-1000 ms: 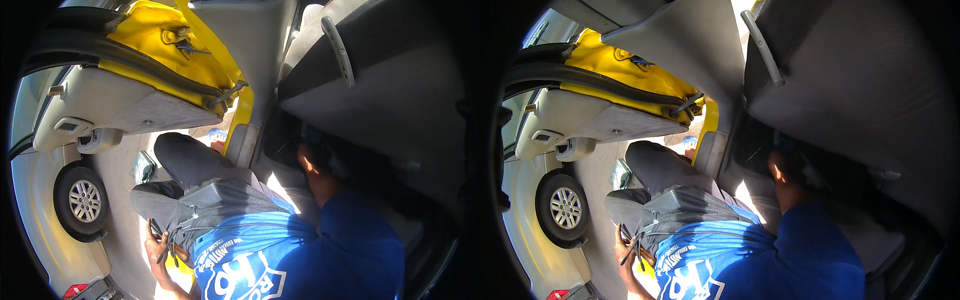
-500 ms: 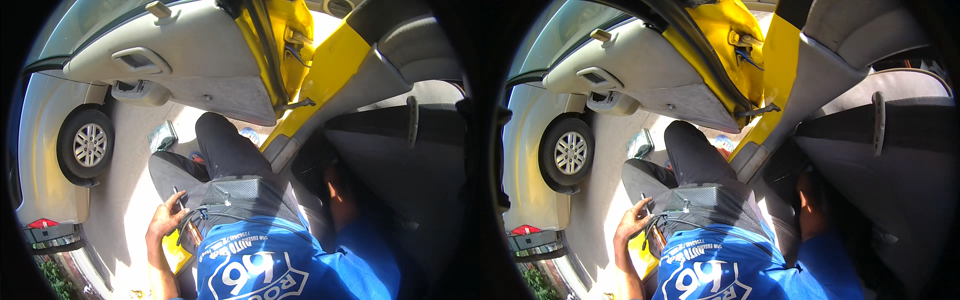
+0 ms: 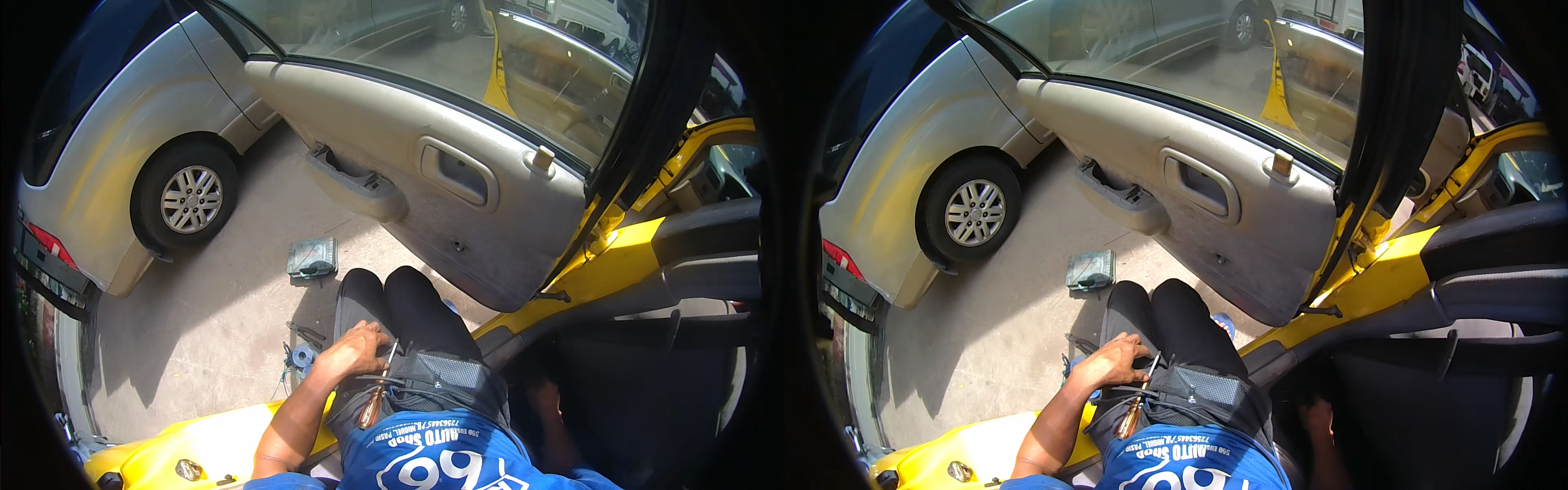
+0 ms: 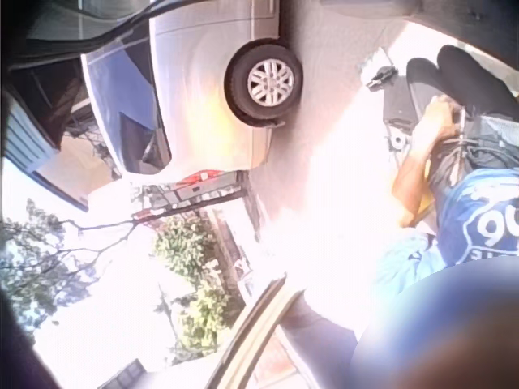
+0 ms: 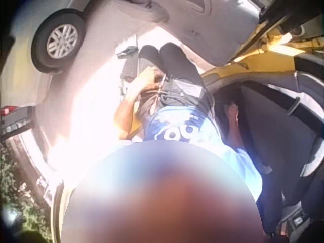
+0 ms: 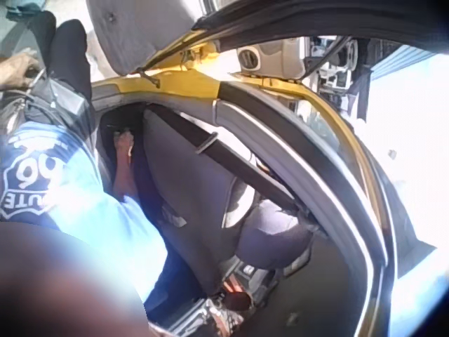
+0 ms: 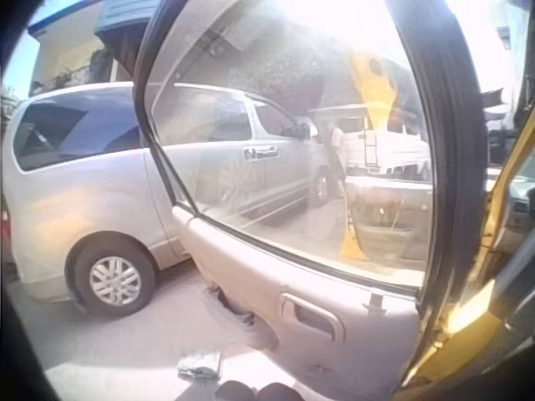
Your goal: The person removes the interior door panel of a yellow car, detaches the door handle, and uses a screwdriver to remove screws. They then reattach the door handle and secure the panel back in place.
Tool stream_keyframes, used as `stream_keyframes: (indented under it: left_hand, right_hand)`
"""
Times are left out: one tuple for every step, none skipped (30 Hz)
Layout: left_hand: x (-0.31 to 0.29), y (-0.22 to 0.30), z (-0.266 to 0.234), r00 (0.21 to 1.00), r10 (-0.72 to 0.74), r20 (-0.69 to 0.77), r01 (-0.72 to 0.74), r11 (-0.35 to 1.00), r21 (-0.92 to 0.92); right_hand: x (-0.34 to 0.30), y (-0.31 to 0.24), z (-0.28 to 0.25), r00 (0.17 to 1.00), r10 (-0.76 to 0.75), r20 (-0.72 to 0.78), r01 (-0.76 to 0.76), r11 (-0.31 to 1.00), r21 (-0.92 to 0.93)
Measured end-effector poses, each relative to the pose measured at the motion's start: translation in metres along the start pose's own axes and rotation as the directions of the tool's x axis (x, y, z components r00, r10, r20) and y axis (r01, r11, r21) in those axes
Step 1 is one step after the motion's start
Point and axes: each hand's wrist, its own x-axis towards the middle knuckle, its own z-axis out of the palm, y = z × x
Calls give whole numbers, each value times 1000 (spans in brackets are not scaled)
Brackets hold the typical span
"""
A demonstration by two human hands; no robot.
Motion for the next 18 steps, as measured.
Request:
stream_keyframes:
  left_hand:
    - [4,-3,2,999,-2,34,1,1000,31]
    - [9,-5,3,999,31,16,-31,1000,-1]
    - [12,-6,4,999,41,25,-41,999,-17]
    - [16,-7,5,1000,27,15,-25,997,-70]
    - [19,-8,4,1000,25,0,-24,991,-133]
    - [21,-8,4,995,35,-89,-54,974,-220]
    - [24,-8,3,989,28,-143,-73,942,-326]
    - [26,-6,3,964,56,-260,-135,944,-300]
    - [27,-3,2,950,35,-310,-162,904,-395]
    - [29,0,1,951,-11,-307,-151,854,-499]
    - [29,5,2,946,-56,-320,-159,780,-605]
    - [30,10,0,972,-62,-227,-122,693,-711]
    - [28,16,1,985,-54,-166,-112,536,-837]
    - [26,22,0,992,-36,-121,-100,358,-928]
    - [24,26,-3,995,14,-94,-95,164,-982]
    - [21,31,-4,984,-26,-176,-165,224,-961]
    - [18,32,-7,979,4,-203,-201,181,-963]
    - [16,35,-9,959,-33,-280,-270,175,-947]
  right_hand:
    - [-6,-24,-27,999,-5,-40,7,999,54]
    - [-14,-51,-52,989,-72,-127,77,997,28]
    - [-24,-76,-76,979,-119,-164,116,993,-30]
    - [-25,-104,-102,1000,29,8,-29,841,541]
    - [-33,-130,-125,993,56,99,-109,726,679]
    - [-39,-156,-149,993,1,115,-84,694,715]
    - [-47,-183,-168,993,-109,-56,122,883,453]
    - [-51,-212,-186,877,-354,-325,438,868,236]
    - [-57,-238,-205,918,-312,-245,383,857,345]
    - [-61,-266,-216,931,-297,-211,361,827,430]
    - [-64,-295,-224,847,-416,-331,521,774,359]
    - [-65,-321,-231,750,-536,-388,654,693,305]
    - [-66,-345,-235,666,-618,-418,746,568,348]
    - [-70,-367,-233,625,-641,-446,780,489,390]
    - [-70,-387,-231,533,-697,-480,844,394,364]
    - [-74,-400,-228,508,-740,-440,854,369,366]
    - [-78,-411,-224,495,-769,-406,857,353,376]
    - [-81,-418,-219,424,-815,-395,891,298,342]
